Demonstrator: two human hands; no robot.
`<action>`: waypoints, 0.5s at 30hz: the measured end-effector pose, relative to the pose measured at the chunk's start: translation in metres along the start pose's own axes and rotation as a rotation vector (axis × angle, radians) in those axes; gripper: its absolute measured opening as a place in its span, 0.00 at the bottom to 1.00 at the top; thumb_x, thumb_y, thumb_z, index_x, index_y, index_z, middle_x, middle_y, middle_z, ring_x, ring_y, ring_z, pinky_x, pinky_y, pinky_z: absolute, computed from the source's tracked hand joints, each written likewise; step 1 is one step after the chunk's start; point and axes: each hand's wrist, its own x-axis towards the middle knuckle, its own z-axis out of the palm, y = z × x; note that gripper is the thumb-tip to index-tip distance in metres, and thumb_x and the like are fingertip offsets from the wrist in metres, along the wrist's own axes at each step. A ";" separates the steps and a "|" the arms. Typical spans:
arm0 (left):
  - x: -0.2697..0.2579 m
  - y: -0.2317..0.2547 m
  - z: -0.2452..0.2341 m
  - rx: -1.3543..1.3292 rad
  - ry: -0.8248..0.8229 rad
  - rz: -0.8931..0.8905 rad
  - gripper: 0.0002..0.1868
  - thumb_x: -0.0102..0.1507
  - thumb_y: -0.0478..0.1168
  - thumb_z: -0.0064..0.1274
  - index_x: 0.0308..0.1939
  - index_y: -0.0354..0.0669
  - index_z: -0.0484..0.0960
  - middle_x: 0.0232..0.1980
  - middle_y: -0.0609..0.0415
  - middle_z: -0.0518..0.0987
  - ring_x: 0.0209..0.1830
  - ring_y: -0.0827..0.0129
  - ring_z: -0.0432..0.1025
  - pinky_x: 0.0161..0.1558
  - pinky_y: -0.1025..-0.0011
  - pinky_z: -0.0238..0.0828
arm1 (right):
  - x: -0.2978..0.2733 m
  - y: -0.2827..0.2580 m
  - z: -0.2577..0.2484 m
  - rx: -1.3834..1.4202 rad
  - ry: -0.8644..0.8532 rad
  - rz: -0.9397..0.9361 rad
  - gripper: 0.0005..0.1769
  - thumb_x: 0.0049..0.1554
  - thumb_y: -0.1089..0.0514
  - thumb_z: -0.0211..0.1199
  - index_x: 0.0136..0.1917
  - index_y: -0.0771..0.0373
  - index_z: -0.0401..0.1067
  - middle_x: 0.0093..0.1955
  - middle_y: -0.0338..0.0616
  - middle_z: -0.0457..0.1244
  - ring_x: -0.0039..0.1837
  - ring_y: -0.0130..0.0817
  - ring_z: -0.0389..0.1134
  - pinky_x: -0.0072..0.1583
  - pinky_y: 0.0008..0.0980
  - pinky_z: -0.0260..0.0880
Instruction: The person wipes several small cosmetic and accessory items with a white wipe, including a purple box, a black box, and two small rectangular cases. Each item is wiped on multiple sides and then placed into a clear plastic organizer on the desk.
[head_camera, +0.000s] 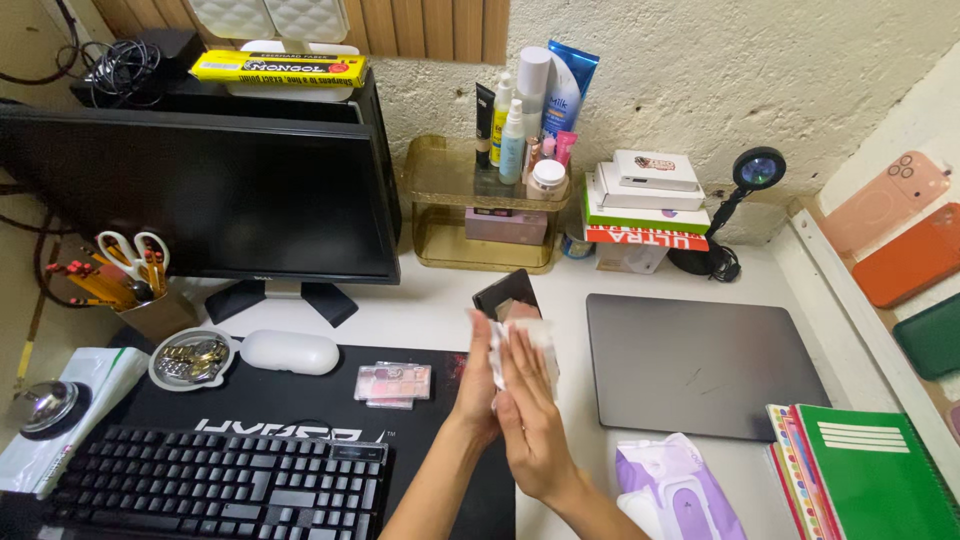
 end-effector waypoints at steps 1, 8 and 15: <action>-0.001 -0.001 -0.001 -0.002 0.020 -0.010 0.54 0.63 0.81 0.27 0.69 0.35 0.67 0.63 0.42 0.74 0.62 0.58 0.72 0.61 0.59 0.71 | 0.002 -0.001 -0.001 0.002 -0.025 -0.022 0.32 0.69 0.52 0.40 0.81 0.71 0.52 0.86 0.62 0.45 0.88 0.53 0.41 0.83 0.47 0.31; -0.013 0.005 0.013 0.047 -0.028 0.100 0.47 0.65 0.74 0.20 0.79 0.50 0.53 0.79 0.49 0.60 0.77 0.58 0.59 0.72 0.57 0.59 | 0.030 0.008 -0.004 -0.151 -0.110 -0.133 0.37 0.69 0.45 0.38 0.84 0.68 0.43 0.88 0.60 0.35 0.89 0.52 0.33 0.83 0.51 0.24; -0.018 0.002 0.008 0.134 -0.052 0.054 0.46 0.66 0.72 0.24 0.79 0.48 0.54 0.77 0.47 0.65 0.76 0.61 0.63 0.72 0.63 0.61 | 0.049 0.027 -0.007 -0.243 -0.110 0.026 0.37 0.67 0.43 0.38 0.84 0.62 0.48 0.88 0.53 0.36 0.88 0.52 0.32 0.81 0.52 0.26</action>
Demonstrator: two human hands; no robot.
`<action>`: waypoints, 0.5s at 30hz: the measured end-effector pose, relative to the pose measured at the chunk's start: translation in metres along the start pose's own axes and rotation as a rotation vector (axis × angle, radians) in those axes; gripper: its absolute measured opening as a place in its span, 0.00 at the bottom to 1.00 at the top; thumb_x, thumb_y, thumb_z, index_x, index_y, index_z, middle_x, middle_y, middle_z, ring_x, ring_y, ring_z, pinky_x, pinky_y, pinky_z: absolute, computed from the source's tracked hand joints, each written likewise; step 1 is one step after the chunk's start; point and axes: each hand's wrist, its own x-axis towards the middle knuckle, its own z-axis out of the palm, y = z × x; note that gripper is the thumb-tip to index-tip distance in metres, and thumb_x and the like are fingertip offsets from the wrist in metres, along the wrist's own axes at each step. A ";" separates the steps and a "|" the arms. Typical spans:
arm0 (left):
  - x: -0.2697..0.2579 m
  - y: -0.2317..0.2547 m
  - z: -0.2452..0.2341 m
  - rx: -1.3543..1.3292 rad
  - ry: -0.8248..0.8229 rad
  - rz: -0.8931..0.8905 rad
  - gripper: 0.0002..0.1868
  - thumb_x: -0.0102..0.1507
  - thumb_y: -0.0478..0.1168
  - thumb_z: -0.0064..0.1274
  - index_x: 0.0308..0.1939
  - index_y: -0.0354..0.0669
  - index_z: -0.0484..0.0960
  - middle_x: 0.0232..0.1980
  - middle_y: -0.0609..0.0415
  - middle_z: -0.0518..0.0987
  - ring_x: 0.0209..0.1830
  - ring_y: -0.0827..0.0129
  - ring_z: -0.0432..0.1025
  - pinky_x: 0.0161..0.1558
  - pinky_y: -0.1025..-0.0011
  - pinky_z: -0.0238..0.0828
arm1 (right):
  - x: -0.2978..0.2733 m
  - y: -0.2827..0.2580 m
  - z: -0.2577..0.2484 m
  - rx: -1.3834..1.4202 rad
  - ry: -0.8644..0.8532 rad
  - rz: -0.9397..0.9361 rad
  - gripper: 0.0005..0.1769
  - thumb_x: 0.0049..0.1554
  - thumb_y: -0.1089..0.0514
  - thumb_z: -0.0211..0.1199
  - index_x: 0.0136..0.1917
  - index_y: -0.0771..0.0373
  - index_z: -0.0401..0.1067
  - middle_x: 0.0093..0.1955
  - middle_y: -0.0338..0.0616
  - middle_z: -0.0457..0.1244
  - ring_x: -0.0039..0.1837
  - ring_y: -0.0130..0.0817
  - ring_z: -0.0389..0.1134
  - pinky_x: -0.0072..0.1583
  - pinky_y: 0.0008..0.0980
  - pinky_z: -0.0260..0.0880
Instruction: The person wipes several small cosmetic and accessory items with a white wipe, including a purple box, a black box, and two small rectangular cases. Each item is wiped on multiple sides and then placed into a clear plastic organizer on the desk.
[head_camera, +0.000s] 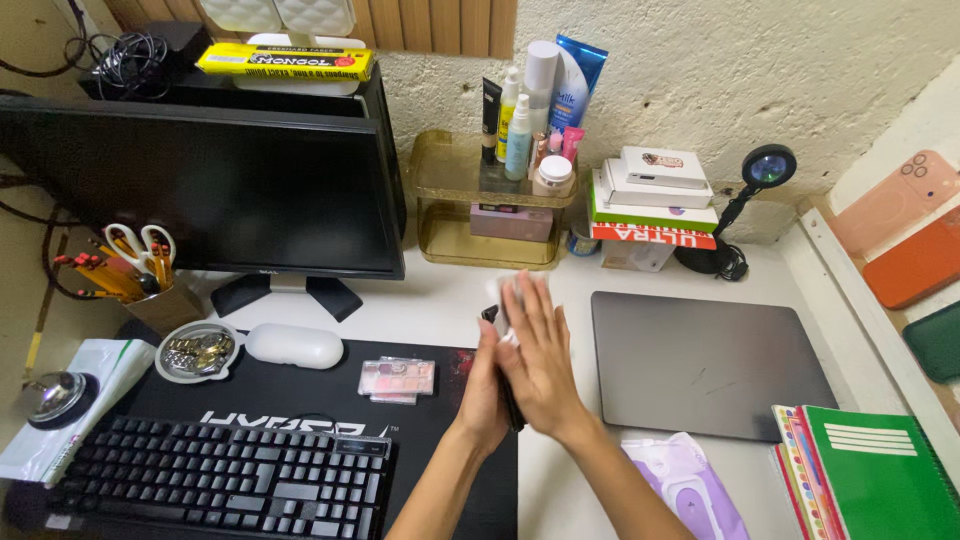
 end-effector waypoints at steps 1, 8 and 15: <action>0.001 -0.004 -0.005 0.036 0.020 -0.006 0.43 0.69 0.68 0.30 0.78 0.40 0.59 0.71 0.47 0.68 0.70 0.62 0.64 0.68 0.63 0.60 | 0.000 0.006 0.001 0.027 -0.003 0.034 0.37 0.67 0.42 0.38 0.83 0.62 0.49 0.88 0.52 0.37 0.88 0.53 0.33 0.81 0.51 0.28; 0.003 -0.018 -0.030 0.213 0.242 -0.158 0.27 0.62 0.48 0.53 0.63 0.41 0.76 0.57 0.53 0.81 0.58 0.66 0.74 0.58 0.67 0.70 | -0.010 0.091 0.041 0.627 0.188 0.417 0.29 0.70 0.48 0.43 0.75 0.68 0.61 0.70 0.52 0.65 0.71 0.34 0.63 0.72 0.29 0.58; 0.021 -0.024 -0.088 0.285 0.435 -0.101 0.25 0.66 0.48 0.55 0.58 0.31 0.77 0.52 0.43 0.81 0.49 0.61 0.77 0.50 0.66 0.74 | -0.047 0.157 0.078 0.588 0.138 0.671 0.26 0.67 0.49 0.50 0.71 0.66 0.68 0.64 0.48 0.68 0.64 0.31 0.65 0.66 0.29 0.61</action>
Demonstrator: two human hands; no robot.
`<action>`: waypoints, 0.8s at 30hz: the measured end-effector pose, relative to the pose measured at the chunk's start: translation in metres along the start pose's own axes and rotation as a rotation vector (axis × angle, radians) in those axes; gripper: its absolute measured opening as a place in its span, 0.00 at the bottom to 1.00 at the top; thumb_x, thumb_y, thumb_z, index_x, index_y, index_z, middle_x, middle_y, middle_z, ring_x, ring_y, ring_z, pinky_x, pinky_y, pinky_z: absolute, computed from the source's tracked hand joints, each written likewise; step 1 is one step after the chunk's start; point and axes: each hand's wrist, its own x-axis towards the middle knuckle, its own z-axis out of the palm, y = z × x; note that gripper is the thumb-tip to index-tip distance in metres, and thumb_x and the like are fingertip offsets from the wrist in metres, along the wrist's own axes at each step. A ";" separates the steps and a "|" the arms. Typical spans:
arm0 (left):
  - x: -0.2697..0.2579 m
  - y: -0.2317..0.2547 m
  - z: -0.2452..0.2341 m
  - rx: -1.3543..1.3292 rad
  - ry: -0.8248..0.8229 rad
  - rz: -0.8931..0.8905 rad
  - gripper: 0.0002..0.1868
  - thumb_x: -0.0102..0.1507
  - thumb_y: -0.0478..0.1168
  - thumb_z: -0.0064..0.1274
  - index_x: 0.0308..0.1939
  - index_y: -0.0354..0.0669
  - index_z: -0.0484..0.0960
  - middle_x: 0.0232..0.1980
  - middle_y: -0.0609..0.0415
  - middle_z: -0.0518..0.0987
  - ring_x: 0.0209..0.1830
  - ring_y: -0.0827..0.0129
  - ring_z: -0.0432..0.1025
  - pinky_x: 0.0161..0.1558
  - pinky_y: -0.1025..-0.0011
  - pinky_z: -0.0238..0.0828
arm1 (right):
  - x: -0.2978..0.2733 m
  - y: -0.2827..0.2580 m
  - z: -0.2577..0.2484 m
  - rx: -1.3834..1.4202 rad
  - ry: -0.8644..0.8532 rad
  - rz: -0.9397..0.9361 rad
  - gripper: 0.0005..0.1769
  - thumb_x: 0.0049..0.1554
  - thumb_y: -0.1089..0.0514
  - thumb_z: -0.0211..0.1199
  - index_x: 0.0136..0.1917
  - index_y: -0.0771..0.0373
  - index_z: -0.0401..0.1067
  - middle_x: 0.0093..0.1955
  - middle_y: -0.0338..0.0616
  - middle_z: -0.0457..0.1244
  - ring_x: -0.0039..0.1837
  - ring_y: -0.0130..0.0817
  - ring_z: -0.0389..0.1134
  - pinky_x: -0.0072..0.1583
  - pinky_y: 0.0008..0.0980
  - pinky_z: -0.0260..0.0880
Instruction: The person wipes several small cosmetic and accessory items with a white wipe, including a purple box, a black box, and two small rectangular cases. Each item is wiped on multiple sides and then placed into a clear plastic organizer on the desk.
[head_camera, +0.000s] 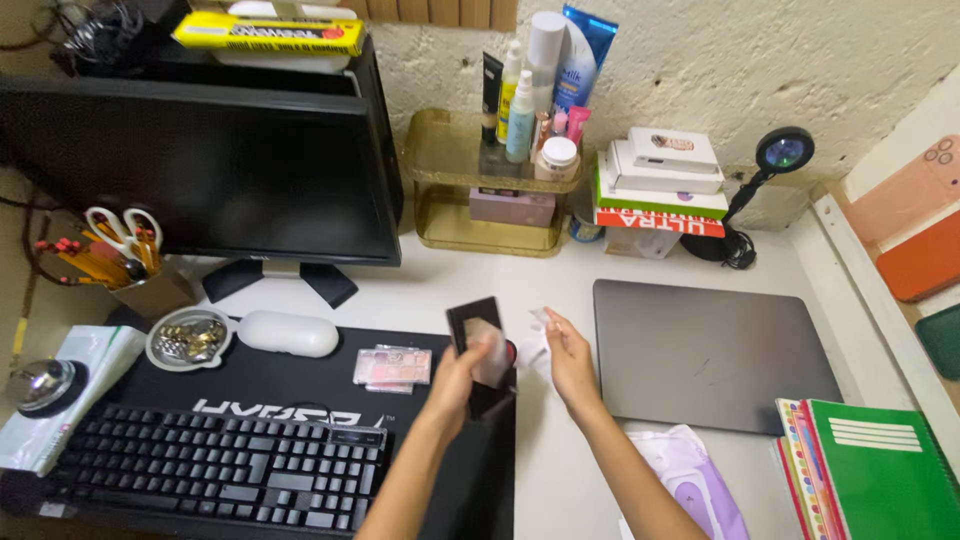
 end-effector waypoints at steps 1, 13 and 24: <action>0.002 -0.001 -0.004 0.019 0.037 -0.020 0.25 0.65 0.49 0.54 0.59 0.34 0.77 0.51 0.44 0.81 0.48 0.61 0.77 0.49 0.65 0.75 | -0.001 0.009 -0.001 -0.022 -0.002 0.027 0.26 0.66 0.49 0.51 0.71 0.66 0.69 0.65 0.47 0.67 0.67 0.30 0.65 0.68 0.29 0.60; 0.026 -0.008 -0.017 0.194 0.171 0.145 0.24 0.68 0.48 0.49 0.64 0.38 0.75 0.54 0.48 0.81 0.52 0.64 0.73 0.54 0.66 0.69 | -0.024 -0.001 0.017 -0.042 -0.471 0.295 0.33 0.63 0.43 0.52 0.78 0.57 0.59 0.81 0.42 0.54 0.82 0.33 0.51 0.77 0.33 0.48; 0.043 0.002 0.016 1.122 0.161 0.524 0.48 0.54 0.28 0.52 0.78 0.40 0.52 0.77 0.38 0.57 0.74 0.41 0.53 0.68 0.47 0.48 | 0.013 -0.001 -0.005 -0.066 -0.254 0.247 0.32 0.61 0.36 0.53 0.69 0.56 0.72 0.70 0.39 0.64 0.71 0.33 0.62 0.67 0.35 0.61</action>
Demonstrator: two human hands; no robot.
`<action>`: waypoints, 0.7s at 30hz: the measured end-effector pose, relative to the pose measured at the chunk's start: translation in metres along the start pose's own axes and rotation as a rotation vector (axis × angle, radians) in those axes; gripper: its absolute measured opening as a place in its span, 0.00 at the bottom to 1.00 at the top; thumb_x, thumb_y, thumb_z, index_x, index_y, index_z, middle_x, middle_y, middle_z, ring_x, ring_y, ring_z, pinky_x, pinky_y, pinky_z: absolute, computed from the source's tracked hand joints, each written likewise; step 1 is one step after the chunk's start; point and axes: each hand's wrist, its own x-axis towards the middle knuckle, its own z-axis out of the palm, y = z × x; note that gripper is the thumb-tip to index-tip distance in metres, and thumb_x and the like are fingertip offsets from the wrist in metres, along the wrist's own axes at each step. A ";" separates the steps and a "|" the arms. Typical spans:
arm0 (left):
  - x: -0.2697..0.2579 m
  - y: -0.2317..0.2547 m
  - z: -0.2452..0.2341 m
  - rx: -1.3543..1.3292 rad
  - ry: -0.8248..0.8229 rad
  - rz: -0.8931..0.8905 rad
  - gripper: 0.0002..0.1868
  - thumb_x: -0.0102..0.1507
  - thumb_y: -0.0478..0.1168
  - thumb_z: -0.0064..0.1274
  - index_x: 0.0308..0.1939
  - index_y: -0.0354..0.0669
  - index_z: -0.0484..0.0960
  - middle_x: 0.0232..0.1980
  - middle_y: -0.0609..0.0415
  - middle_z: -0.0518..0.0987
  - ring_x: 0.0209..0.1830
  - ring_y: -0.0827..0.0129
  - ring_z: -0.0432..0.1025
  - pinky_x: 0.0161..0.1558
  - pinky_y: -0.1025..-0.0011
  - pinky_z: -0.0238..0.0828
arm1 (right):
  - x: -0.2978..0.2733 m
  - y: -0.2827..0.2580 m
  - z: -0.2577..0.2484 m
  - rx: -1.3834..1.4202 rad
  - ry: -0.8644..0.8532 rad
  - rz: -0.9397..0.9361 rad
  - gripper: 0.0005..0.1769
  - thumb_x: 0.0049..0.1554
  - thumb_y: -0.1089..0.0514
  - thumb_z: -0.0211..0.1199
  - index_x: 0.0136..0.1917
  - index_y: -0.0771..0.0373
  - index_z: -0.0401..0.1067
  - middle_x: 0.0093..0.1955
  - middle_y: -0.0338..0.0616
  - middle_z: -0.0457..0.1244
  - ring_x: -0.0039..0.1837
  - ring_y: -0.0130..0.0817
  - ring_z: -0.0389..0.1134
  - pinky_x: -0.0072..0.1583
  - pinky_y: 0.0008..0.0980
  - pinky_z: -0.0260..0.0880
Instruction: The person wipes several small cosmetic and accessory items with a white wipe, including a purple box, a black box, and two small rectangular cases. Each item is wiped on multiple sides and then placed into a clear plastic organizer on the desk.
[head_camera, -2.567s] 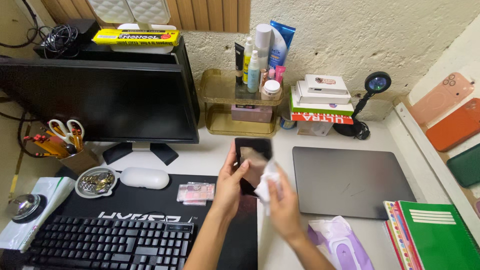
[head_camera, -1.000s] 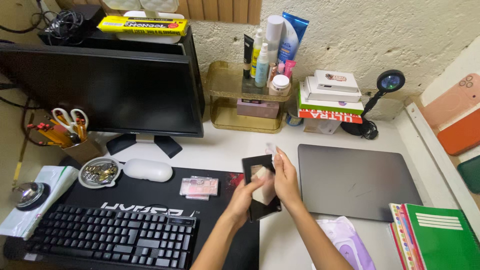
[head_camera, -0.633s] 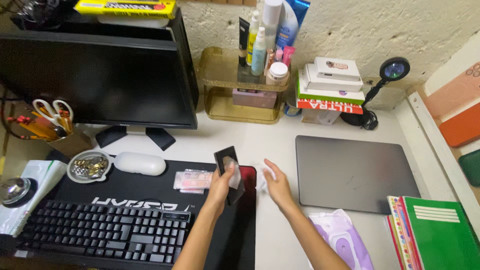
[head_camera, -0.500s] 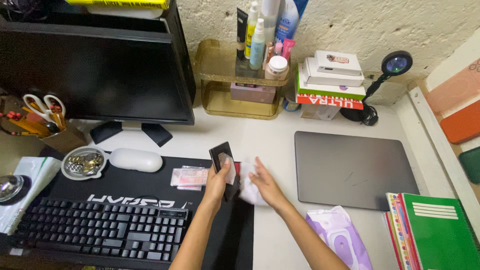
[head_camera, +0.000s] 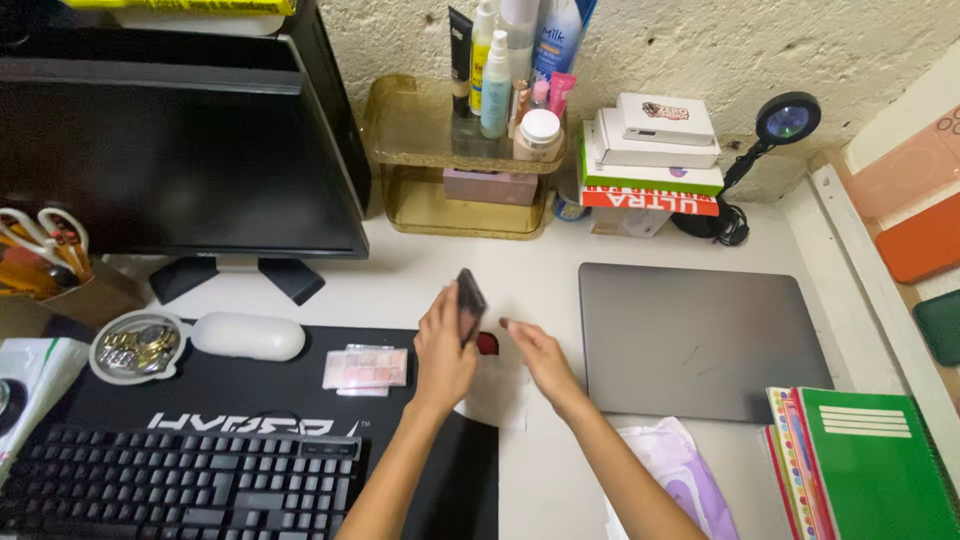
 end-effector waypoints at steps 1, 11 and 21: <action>0.003 0.004 0.003 0.084 0.002 0.043 0.47 0.54 0.28 0.53 0.77 0.41 0.53 0.77 0.38 0.58 0.74 0.41 0.54 0.69 0.45 0.48 | 0.008 -0.002 -0.005 0.068 0.024 0.088 0.32 0.61 0.35 0.52 0.68 0.56 0.74 0.67 0.38 0.67 0.67 0.31 0.66 0.63 0.34 0.65; 0.063 0.006 0.037 0.570 0.001 0.402 0.45 0.55 0.33 0.58 0.76 0.43 0.58 0.77 0.41 0.58 0.76 0.42 0.53 0.70 0.32 0.41 | 0.069 -0.030 -0.047 0.250 -0.038 0.146 0.22 0.57 0.47 0.66 0.58 0.62 0.78 0.42 0.33 0.70 0.40 0.22 0.66 0.41 0.22 0.67; 0.156 0.018 0.014 0.408 -0.041 -0.018 0.71 0.44 0.65 0.73 0.80 0.60 0.42 0.83 0.42 0.50 0.76 0.42 0.49 0.66 0.30 0.42 | 0.174 0.024 -0.068 0.220 0.257 -0.051 0.18 0.58 0.59 0.65 0.62 0.62 0.72 0.51 0.37 0.68 0.52 0.24 0.69 0.45 0.28 0.73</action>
